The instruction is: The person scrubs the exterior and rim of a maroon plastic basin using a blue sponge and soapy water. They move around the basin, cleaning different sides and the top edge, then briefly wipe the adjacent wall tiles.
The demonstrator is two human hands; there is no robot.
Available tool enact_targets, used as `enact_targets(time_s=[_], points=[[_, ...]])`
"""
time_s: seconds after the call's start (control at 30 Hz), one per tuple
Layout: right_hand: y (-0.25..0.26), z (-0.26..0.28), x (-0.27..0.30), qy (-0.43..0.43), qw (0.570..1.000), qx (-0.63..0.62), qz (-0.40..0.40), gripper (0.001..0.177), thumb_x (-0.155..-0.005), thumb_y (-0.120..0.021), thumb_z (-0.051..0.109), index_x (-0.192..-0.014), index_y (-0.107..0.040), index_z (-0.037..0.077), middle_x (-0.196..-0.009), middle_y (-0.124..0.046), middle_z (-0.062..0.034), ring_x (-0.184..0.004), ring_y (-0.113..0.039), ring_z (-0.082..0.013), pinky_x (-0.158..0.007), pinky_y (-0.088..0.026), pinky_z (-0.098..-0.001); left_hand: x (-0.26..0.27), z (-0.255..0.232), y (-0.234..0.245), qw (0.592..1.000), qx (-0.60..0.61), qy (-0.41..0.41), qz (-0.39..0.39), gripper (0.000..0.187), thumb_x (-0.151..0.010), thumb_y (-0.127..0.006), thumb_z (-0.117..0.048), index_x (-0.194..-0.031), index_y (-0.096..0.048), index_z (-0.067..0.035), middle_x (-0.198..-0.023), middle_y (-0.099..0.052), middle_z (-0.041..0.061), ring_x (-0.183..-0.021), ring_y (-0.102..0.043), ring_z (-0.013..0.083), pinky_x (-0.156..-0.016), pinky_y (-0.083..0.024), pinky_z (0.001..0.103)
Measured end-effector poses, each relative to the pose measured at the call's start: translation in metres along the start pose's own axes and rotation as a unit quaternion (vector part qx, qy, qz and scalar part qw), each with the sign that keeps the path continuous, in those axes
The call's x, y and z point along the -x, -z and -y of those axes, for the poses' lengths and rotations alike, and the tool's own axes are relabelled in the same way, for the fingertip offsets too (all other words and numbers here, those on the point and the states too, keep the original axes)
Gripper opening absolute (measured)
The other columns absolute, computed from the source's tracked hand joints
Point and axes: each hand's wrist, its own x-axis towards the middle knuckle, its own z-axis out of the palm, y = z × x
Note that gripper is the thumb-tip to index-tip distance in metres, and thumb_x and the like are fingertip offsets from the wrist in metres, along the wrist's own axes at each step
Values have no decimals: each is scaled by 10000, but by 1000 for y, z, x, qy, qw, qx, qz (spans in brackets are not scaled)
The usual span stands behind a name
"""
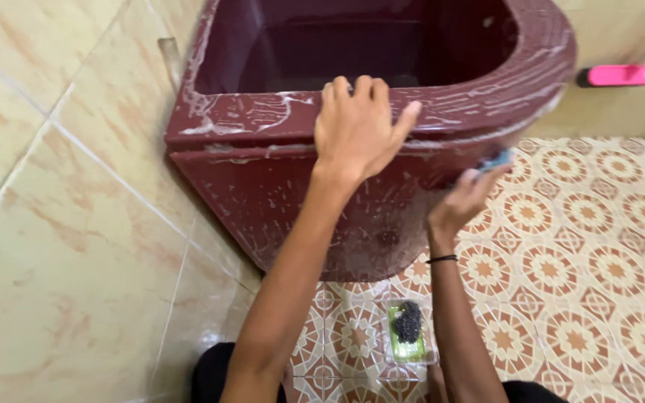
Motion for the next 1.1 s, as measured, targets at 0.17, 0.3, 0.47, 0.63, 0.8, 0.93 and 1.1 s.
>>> enact_targets(time_s=[0.17,0.3,0.47,0.63,0.8,0.93,1.1], points=[[13,26,29,94,991,75,65,754,-1129,-406,403,-1678,-42,36,-1768,-17,-185,-1659,-26,-361,-1366,-27,-483,42,22,2,993,-28,-64,-98,632,-1036,-516,-562,-1400,-582,-50,-1415,-560,203,-1330,-478,401,-1151,-330,585],[16,40,50,119,980,111,113,763,-1111,-434,369,-1676,-36,45,-1766,15,-155,-1649,1,-338,-1364,-2,-504,88,42,12,992,-11,-69,-105,689,-955,-719,-373,-1542,-471,-112,-1571,-412,180,-1464,-352,387,-1243,-231,613],[19,40,34,111,983,79,119,740,-1146,-429,343,-1671,-39,-4,-1766,19,-197,-1658,14,-356,-1361,0,-467,108,38,6,987,61,-75,-132,835,-896,-820,-216,-1610,-402,-104,-1651,-252,197,-1552,-161,436,-1273,-127,680],[37,15,8,83,984,64,142,742,-1142,-465,301,-1657,-57,-44,-1756,12,-222,-1651,9,-332,-1352,-26,-413,121,12,-28,981,98,-71,-153,756,-911,-795,-176,-1587,-455,-160,-1698,-144,240,-1571,-55,504,-1263,-125,725],[65,-18,11,46,971,5,236,741,-1080,-495,210,-1634,-80,-54,-1742,-14,-227,-1623,1,-307,-1310,-31,-376,128,-44,-106,981,114,-141,-74,646,-924,-761,-200,-1532,-543,-193,-1726,-155,169,-1579,-83,481,-1255,-117,740],[65,-24,8,81,969,39,230,696,-1078,-501,126,-1645,-134,-38,-1752,-52,-229,-1645,-16,-325,-1339,-22,-391,130,-55,-165,988,15,-111,-106,583,-1001,-731,-251,-1563,-587,-316,-1769,-146,88,-1596,-75,447,-1236,-40,735],[76,-5,7,110,964,14,242,714,-1019,-520,60,-1623,-156,-54,-1721,-84,-267,-1621,-65,-367,-1327,-80,-403,136,-57,-209,990,29,-96,-103,458,-1114,-707,-388,-1559,-604,-364,-1805,-123,114,-1578,118,491,-1205,109,722]])
